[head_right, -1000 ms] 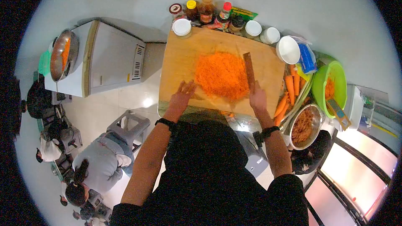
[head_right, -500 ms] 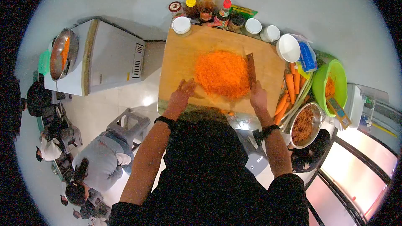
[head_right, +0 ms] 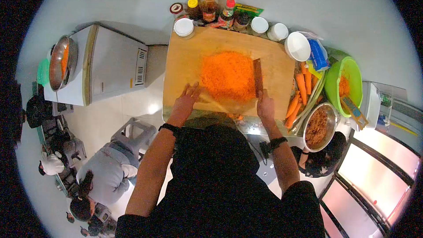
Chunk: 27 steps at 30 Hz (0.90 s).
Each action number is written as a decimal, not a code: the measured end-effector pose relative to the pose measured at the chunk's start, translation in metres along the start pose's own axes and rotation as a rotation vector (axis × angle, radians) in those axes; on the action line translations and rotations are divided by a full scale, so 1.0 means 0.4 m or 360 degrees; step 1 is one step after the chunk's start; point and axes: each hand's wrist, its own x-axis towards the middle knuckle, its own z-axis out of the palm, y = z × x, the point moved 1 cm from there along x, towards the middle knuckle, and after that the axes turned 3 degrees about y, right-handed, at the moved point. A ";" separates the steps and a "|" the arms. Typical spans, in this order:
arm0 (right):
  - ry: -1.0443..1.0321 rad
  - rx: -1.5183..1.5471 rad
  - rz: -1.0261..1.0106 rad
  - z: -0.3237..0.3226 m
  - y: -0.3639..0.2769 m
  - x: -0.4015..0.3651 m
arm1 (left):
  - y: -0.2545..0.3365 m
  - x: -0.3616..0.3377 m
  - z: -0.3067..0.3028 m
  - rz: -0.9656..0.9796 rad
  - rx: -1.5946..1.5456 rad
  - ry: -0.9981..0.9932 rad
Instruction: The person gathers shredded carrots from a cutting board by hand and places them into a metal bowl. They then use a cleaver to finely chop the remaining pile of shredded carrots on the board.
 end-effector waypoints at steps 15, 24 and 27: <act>-0.0109 0.0092 0.0229 0.074 -0.018 -0.127 | 0.000 -0.001 -0.005 -0.0026 -0.0008 -0.0107; -0.0180 0.0096 0.0246 0.057 -0.081 -0.123 | -0.019 0.010 0.016 0.0057 0.0051 -0.0058; -0.0243 0.0184 0.0286 0.023 -0.096 -0.135 | -0.022 -0.001 0.022 0.0055 -0.0050 0.0084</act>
